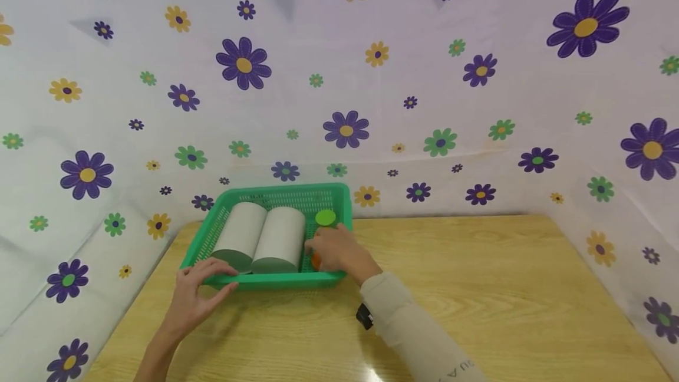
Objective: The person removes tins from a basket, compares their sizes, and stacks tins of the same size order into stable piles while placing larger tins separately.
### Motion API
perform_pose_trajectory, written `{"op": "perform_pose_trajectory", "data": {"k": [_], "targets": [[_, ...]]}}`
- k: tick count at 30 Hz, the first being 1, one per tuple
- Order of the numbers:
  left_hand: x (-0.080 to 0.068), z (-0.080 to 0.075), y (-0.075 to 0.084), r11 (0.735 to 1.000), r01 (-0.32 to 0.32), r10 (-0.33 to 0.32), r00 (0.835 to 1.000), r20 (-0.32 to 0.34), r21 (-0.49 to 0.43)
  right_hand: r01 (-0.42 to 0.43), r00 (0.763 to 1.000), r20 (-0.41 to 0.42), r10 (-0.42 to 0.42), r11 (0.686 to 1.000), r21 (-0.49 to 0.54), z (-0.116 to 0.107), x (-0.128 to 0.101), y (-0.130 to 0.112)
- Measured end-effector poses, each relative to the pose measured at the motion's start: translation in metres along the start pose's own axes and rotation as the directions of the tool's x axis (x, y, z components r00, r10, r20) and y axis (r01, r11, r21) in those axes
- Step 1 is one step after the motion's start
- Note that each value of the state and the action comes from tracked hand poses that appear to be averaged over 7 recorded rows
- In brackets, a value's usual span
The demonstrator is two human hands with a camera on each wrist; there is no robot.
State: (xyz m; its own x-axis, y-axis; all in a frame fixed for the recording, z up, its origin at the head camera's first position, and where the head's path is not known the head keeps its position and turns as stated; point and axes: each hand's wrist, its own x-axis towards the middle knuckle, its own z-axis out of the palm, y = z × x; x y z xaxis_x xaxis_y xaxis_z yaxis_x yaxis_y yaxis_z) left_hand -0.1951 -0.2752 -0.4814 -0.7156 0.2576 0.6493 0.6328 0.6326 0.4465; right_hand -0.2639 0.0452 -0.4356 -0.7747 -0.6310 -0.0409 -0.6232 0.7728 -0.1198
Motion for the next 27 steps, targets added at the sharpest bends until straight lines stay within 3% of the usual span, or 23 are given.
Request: {"op": "perform_pose_trajectory", "data": {"k": [11, 21, 27], "targets": [[0.0, 0.0, 0.0, 1.0, -0.003, 0.003, 1.0, 0.003, -0.006, 0.009, 1.0, -0.017, -0.009, 1.0, 0.014, -0.001, -0.001, -0.001], [0.002, 0.0, 0.0, 1.0, -0.012, 0.012, 1.0, 0.015, -0.026, 0.072, 0.987, -0.152, -0.05, 0.987, 0.145, 0.002, -0.006, 0.006], [0.0, -0.001, 0.0, 1.0, 0.008, -0.007, 1.0, 0.015, -0.03, 0.132, 0.965, -0.247, -0.087, 0.976, 0.173, 0.005, -0.005, 0.009]]}}
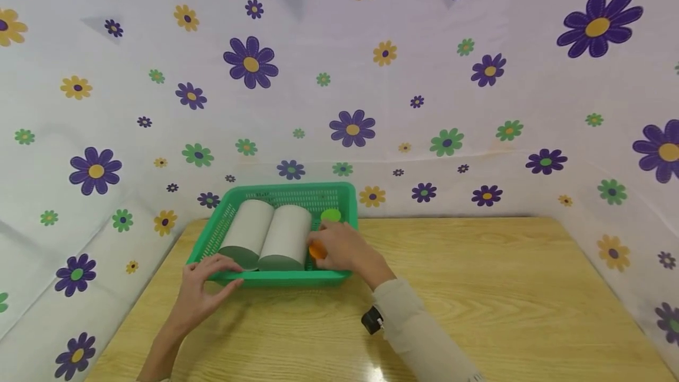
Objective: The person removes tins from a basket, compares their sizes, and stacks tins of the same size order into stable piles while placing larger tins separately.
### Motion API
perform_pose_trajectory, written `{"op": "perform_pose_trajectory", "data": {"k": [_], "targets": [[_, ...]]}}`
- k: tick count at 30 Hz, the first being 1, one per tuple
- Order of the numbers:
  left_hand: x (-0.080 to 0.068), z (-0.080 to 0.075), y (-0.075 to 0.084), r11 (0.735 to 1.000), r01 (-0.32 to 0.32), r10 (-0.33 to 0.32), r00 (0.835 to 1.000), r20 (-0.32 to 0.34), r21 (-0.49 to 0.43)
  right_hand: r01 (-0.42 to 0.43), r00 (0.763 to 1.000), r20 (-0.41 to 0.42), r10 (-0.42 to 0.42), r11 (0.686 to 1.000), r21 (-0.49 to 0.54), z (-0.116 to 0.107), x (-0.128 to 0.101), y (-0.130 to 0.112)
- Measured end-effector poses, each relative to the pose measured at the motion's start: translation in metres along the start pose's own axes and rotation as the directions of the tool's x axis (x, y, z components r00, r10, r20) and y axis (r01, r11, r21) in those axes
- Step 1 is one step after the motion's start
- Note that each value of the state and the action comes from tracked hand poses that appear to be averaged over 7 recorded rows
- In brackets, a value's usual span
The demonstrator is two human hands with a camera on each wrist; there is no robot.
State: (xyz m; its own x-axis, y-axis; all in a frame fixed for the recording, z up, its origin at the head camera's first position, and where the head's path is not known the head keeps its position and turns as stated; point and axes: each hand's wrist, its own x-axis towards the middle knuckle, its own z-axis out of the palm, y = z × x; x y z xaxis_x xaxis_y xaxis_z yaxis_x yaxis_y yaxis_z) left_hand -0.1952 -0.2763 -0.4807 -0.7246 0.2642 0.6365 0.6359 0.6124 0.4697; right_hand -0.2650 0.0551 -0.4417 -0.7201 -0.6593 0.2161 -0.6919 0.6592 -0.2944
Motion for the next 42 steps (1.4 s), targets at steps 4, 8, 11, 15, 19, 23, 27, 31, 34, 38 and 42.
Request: {"op": "perform_pose_trajectory", "data": {"k": [4, 8, 11, 15, 19, 23, 27, 31, 34, 38, 42], "targets": [[-0.001, -0.002, -0.001, 1.0, -0.003, 0.003, 1.0, -0.004, 0.006, 0.021, 0.999, -0.039, -0.018, 0.997, 0.079, -0.002, -0.001, 0.0], [0.002, -0.004, -0.004, 1.0, -0.013, 0.013, 1.0, 0.0, 0.018, 0.003, 0.996, -0.089, 0.011, 0.988, 0.156, -0.007, -0.006, 0.0], [0.002, -0.003, -0.004, 1.0, -0.01, 0.01, 1.0, 0.004, 0.017, -0.001, 0.989, -0.143, 0.029, 0.981, 0.192, -0.01, -0.012, 0.0], [0.002, -0.003, -0.002, 1.0, -0.005, 0.005, 1.0, 0.009, 0.009, 0.038, 0.974, -0.227, 0.018, 0.97, 0.242, -0.017, -0.022, 0.0], [0.005, -0.002, -0.001, 1.0, -0.011, 0.011, 1.0, 0.019, 0.009, 0.071, 0.95, -0.314, 0.009, 0.968, 0.242, -0.027, -0.034, 0.001], [0.005, -0.003, 0.0, 1.0, 0.005, -0.005, 0.999, 0.035, 0.001, 0.075, 0.93, -0.368, 0.017, 0.969, 0.235, -0.033, -0.047, 0.004], [0.004, -0.004, 0.002, 1.0, 0.017, -0.017, 0.999, 0.04, -0.008, 0.083, 0.914, -0.405, 0.03, 0.963, 0.258, -0.035, -0.057, 0.009], [0.003, -0.005, 0.0, 1.0, 0.014, -0.014, 1.0, 0.023, -0.006, 0.098, 0.896, -0.442, 0.04, 0.954, 0.285, -0.038, -0.064, 0.012], [0.003, -0.004, -0.002, 1.0, 0.015, -0.014, 1.0, 0.019, -0.01, 0.088, 0.883, -0.466, 0.065, 0.95, 0.299, -0.041, -0.071, 0.014], [0.002, -0.002, -0.002, 1.0, 0.016, -0.015, 1.0, 0.023, -0.023, 0.073, 0.863, -0.496, 0.096, 0.947, 0.311, -0.042, -0.079, 0.02], [0.002, -0.001, -0.003, 0.999, 0.022, -0.021, 0.999, 0.024, -0.027, 0.07, 0.832, -0.543, 0.117, 0.948, 0.311, -0.041, -0.087, 0.027]]}}
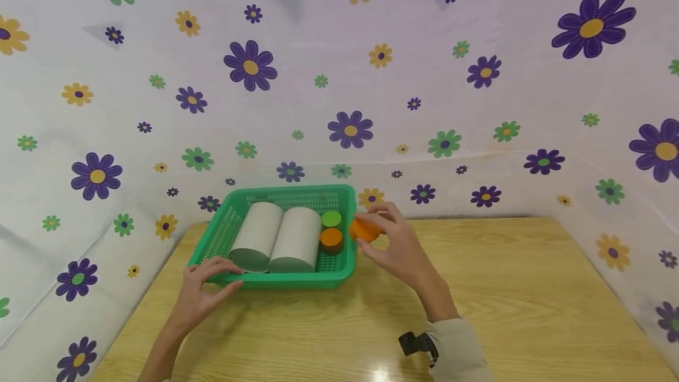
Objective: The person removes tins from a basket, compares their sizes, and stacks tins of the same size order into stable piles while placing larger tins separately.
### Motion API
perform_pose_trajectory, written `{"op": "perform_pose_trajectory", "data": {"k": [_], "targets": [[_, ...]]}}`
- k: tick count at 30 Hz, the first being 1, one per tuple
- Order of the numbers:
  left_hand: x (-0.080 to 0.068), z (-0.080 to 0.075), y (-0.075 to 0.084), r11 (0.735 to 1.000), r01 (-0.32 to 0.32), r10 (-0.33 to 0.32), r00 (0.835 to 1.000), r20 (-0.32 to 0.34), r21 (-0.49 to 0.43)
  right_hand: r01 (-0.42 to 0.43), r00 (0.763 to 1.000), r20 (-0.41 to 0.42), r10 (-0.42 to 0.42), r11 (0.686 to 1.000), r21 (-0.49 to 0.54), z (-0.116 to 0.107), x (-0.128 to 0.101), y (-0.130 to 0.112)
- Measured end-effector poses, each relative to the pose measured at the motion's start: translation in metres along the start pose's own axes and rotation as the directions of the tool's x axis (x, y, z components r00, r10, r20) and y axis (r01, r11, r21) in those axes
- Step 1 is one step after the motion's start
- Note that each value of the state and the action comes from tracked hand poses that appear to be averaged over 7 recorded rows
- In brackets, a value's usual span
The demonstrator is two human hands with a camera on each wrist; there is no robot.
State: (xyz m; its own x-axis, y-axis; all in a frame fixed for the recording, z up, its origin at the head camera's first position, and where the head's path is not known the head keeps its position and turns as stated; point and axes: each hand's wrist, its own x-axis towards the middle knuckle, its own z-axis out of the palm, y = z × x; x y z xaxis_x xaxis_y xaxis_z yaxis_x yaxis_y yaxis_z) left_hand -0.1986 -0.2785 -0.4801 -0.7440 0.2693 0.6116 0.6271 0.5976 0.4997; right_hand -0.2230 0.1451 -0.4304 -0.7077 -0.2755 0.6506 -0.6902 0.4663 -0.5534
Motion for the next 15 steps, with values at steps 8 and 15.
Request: {"op": "perform_pose_trajectory", "data": {"k": [8, 15], "targets": [[0.002, 0.0, 0.0, 1.0, -0.007, 0.007, 1.0, 0.003, 0.0, -0.033, 0.998, -0.055, 0.033, 0.999, 0.0, -0.005, -0.013, 0.012], [0.0, 0.0, 0.002, 1.0, 0.001, -0.001, 1.0, -0.003, 0.006, -0.063, 0.996, -0.07, 0.062, 0.998, -0.004, -0.003, -0.021, 0.026]]}}
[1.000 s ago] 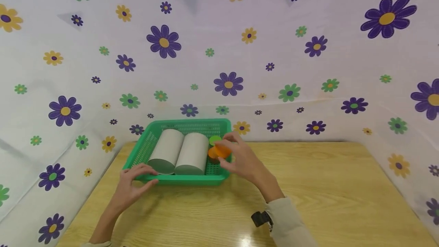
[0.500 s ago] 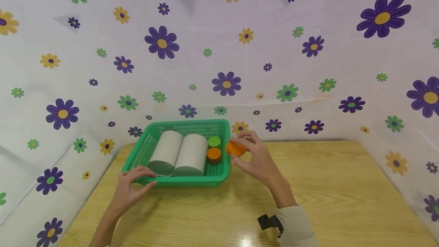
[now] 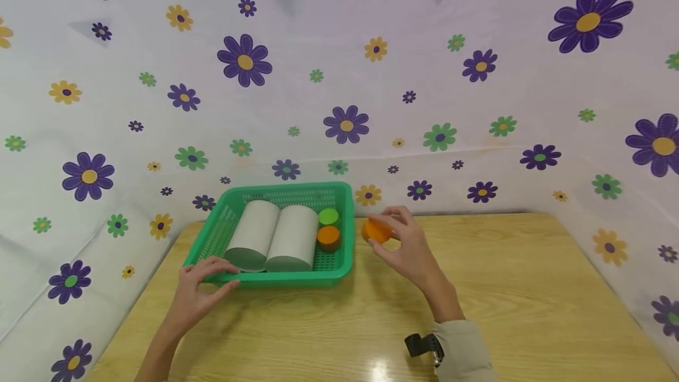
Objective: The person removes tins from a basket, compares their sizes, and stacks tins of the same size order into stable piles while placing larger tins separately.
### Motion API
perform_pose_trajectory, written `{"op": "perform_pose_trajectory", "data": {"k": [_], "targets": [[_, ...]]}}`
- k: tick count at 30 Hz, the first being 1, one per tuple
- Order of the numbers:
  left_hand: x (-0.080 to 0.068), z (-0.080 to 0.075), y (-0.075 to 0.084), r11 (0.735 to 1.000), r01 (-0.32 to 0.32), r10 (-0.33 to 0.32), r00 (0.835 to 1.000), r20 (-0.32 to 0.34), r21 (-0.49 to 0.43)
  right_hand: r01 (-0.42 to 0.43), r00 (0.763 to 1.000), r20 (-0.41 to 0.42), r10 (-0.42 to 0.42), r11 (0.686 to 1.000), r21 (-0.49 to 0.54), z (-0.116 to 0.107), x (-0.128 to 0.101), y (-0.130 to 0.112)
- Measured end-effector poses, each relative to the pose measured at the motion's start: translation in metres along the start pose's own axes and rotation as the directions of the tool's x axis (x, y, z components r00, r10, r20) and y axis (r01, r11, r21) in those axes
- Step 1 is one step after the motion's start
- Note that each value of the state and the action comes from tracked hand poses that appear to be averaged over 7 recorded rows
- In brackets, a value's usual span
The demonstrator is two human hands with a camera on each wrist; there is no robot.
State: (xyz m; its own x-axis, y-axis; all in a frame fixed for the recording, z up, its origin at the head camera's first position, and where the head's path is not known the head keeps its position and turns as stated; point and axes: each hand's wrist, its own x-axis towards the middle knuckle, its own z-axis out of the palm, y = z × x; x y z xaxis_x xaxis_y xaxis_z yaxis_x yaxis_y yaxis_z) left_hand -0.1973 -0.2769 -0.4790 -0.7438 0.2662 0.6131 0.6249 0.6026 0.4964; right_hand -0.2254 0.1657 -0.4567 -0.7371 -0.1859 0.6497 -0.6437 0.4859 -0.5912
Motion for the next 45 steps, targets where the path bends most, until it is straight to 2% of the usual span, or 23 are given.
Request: {"op": "perform_pose_trajectory", "data": {"k": [17, 30, 39, 45], "targets": [[0.001, -0.001, 0.001, 1.0, -0.006, 0.006, 1.0, 0.008, 0.002, -0.102, 0.992, -0.083, 0.099, 0.994, -0.036, -0.006, -0.018, 0.031], [0.001, -0.002, 0.002, 1.0, 0.003, -0.003, 1.0, 0.005, -0.01, -0.201, 0.974, -0.116, 0.196, 0.979, -0.032, -0.005, -0.031, 0.052], [-0.001, -0.001, 0.002, 1.0, 0.013, -0.013, 1.0, 0.003, 0.003, -0.252, 0.963, -0.107, 0.248, 0.967, -0.027, -0.003, -0.037, 0.061], [-0.001, -0.001, 0.001, 1.0, 0.008, -0.008, 1.0, 0.0, 0.005, -0.318, 0.946, -0.072, 0.316, 0.948, -0.021, -0.005, -0.04, 0.064]]}}
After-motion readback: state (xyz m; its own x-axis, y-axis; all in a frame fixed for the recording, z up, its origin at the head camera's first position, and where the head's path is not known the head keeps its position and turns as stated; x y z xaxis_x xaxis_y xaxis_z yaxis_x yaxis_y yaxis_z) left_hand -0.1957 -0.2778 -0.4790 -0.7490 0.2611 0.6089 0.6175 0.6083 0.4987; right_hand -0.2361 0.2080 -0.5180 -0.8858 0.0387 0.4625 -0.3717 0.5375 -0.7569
